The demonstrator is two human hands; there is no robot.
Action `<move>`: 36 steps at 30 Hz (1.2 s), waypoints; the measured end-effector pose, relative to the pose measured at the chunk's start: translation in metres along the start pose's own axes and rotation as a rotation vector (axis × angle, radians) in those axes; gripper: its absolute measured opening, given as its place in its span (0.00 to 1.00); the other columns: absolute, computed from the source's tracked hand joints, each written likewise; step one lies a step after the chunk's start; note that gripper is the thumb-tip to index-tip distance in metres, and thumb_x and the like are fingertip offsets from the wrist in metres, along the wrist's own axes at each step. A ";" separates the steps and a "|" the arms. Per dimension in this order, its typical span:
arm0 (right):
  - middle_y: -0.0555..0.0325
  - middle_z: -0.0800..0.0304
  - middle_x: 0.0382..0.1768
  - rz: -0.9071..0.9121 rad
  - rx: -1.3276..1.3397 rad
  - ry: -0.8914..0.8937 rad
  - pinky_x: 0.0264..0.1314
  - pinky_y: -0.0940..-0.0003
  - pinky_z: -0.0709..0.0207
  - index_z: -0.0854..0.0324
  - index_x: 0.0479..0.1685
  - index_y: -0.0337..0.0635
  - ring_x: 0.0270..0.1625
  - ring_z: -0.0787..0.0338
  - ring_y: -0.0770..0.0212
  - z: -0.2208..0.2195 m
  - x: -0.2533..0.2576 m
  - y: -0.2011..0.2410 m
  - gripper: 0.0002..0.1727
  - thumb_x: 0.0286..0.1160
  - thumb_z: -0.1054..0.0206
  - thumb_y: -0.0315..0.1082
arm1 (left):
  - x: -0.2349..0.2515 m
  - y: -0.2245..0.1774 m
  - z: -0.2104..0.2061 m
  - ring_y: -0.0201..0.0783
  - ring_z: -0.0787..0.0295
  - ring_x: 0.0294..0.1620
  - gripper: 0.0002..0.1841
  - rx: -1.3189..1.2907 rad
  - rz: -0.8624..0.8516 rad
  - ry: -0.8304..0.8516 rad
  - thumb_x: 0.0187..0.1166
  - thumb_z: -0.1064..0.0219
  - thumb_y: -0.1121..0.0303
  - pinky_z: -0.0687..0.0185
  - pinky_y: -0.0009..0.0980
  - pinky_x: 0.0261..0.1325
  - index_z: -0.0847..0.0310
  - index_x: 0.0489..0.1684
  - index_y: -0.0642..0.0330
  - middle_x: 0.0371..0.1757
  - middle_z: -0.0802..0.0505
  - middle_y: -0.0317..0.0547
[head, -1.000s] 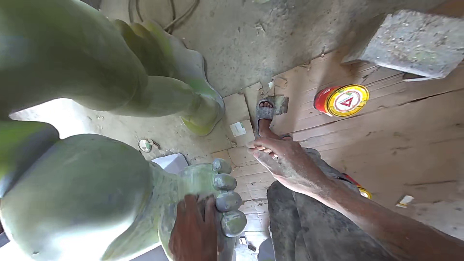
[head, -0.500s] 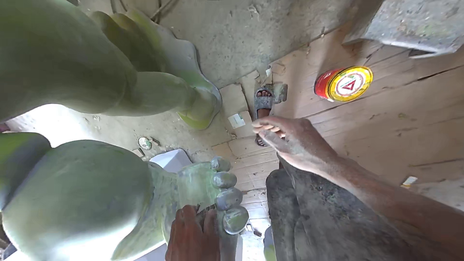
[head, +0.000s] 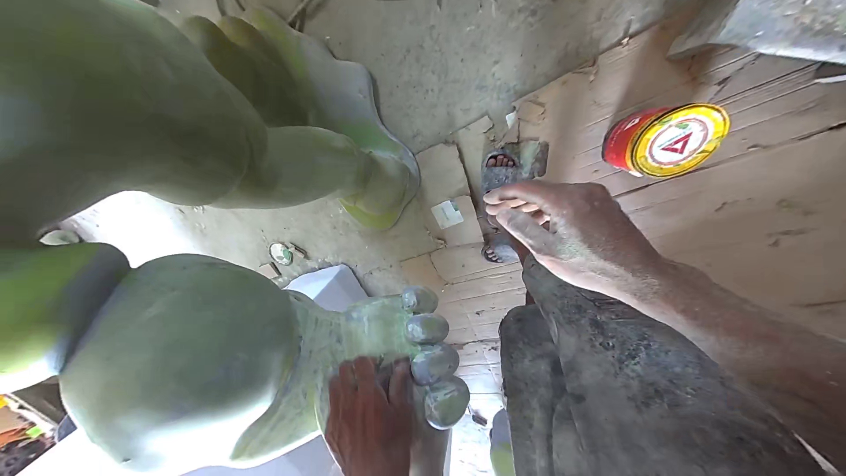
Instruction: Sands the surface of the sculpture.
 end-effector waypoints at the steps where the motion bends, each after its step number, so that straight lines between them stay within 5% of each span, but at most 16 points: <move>1: 0.58 0.05 0.53 0.003 -0.016 -0.009 0.56 0.59 0.12 0.13 0.62 0.49 0.52 0.05 0.63 0.002 0.003 0.000 0.21 0.88 0.47 0.48 | 0.016 -0.003 -0.003 0.63 0.10 0.42 0.28 -0.019 -0.032 -0.036 0.75 0.36 0.44 0.17 0.58 0.39 0.12 0.42 0.68 0.40 0.10 0.62; 5: 0.59 0.05 0.52 0.055 -0.037 -0.022 0.57 0.62 0.14 0.14 0.62 0.49 0.53 0.06 0.65 0.009 0.005 0.017 0.20 0.88 0.47 0.46 | 0.062 -0.011 -0.019 0.68 0.16 0.59 0.25 -0.113 -0.005 0.023 0.77 0.29 0.51 0.24 0.68 0.54 0.18 0.54 0.68 0.58 0.14 0.67; 7: 0.58 0.05 0.54 0.098 -0.040 -0.019 0.57 0.61 0.13 0.14 0.63 0.48 0.53 0.06 0.62 0.013 0.008 0.024 0.20 0.88 0.47 0.45 | 0.045 -0.007 -0.017 0.66 0.14 0.62 0.29 -0.134 0.038 0.035 0.77 0.31 0.50 0.24 0.68 0.62 0.18 0.62 0.70 0.64 0.13 0.67; 10: 0.56 0.05 0.54 0.101 -0.036 -0.015 0.55 0.60 0.13 0.14 0.63 0.47 0.52 0.05 0.61 0.012 0.008 0.016 0.20 0.87 0.46 0.45 | -0.005 0.005 -0.010 0.70 0.21 0.74 0.32 -0.101 0.060 0.090 0.77 0.35 0.47 0.34 0.71 0.74 0.16 0.59 0.75 0.73 0.17 0.69; 13: 0.57 0.05 0.53 0.055 -0.039 0.000 0.55 0.59 0.13 0.14 0.62 0.48 0.52 0.05 0.61 0.005 0.006 0.002 0.20 0.87 0.45 0.46 | -0.004 0.007 -0.010 0.71 0.22 0.74 0.31 -0.087 0.038 0.056 0.75 0.36 0.44 0.33 0.70 0.73 0.13 0.49 0.71 0.76 0.20 0.69; 18: 0.57 0.05 0.51 0.078 -0.037 -0.006 0.55 0.60 0.13 0.13 0.60 0.47 0.51 0.05 0.61 0.000 0.002 0.012 0.20 0.87 0.46 0.47 | 0.070 -0.007 -0.034 0.65 0.23 0.77 0.28 -0.164 0.092 0.110 0.80 0.32 0.50 0.28 0.67 0.72 0.19 0.62 0.69 0.83 0.26 0.63; 21: 0.61 0.05 0.49 0.105 -0.049 -0.014 0.53 0.64 0.13 0.13 0.61 0.49 0.48 0.06 0.65 0.006 0.004 0.019 0.21 0.87 0.46 0.48 | 0.042 -0.005 -0.022 0.67 0.21 0.74 0.31 -0.165 0.053 0.078 0.78 0.33 0.49 0.27 0.66 0.71 0.19 0.64 0.73 0.78 0.21 0.68; 25: 0.53 0.05 0.51 0.055 -0.021 -0.010 0.53 0.54 0.13 0.13 0.62 0.45 0.49 0.05 0.57 0.006 0.005 -0.001 0.23 0.88 0.47 0.48 | -0.021 0.009 -0.007 0.77 0.34 0.82 0.30 -0.127 0.044 0.158 0.77 0.33 0.49 0.43 0.72 0.79 0.17 0.51 0.78 0.79 0.25 0.75; 29: 0.57 0.05 0.52 -0.031 -0.013 -0.011 0.55 0.56 0.13 0.13 0.63 0.49 0.51 0.05 0.60 0.004 0.007 -0.003 0.23 0.88 0.47 0.51 | 0.029 0.003 -0.021 0.69 0.23 0.76 0.30 -0.151 0.055 0.026 0.76 0.34 0.47 0.38 0.73 0.75 0.13 0.54 0.71 0.74 0.18 0.66; 32: 0.58 0.05 0.50 0.027 -0.014 -0.044 0.53 0.61 0.13 0.13 0.61 0.49 0.49 0.06 0.63 0.007 0.009 0.015 0.22 0.88 0.47 0.50 | 0.077 -0.010 -0.035 0.65 0.27 0.80 0.27 -0.165 0.080 0.086 0.79 0.32 0.49 0.42 0.73 0.77 0.17 0.60 0.68 0.79 0.21 0.62; 36: 0.60 0.06 0.47 0.072 -0.029 -0.028 0.52 0.63 0.14 0.13 0.61 0.49 0.46 0.07 0.64 0.003 0.015 0.022 0.22 0.88 0.47 0.51 | 0.049 -0.001 -0.025 0.67 0.21 0.73 0.32 -0.182 0.090 0.055 0.76 0.31 0.49 0.34 0.73 0.72 0.19 0.65 0.72 0.72 0.17 0.66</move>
Point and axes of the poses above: each hand's wrist, its own x-axis towards the middle knuckle, its own z-axis out of the back of the hand, y = z × x, the point moved 9 cm from there along x, towards the middle knuckle
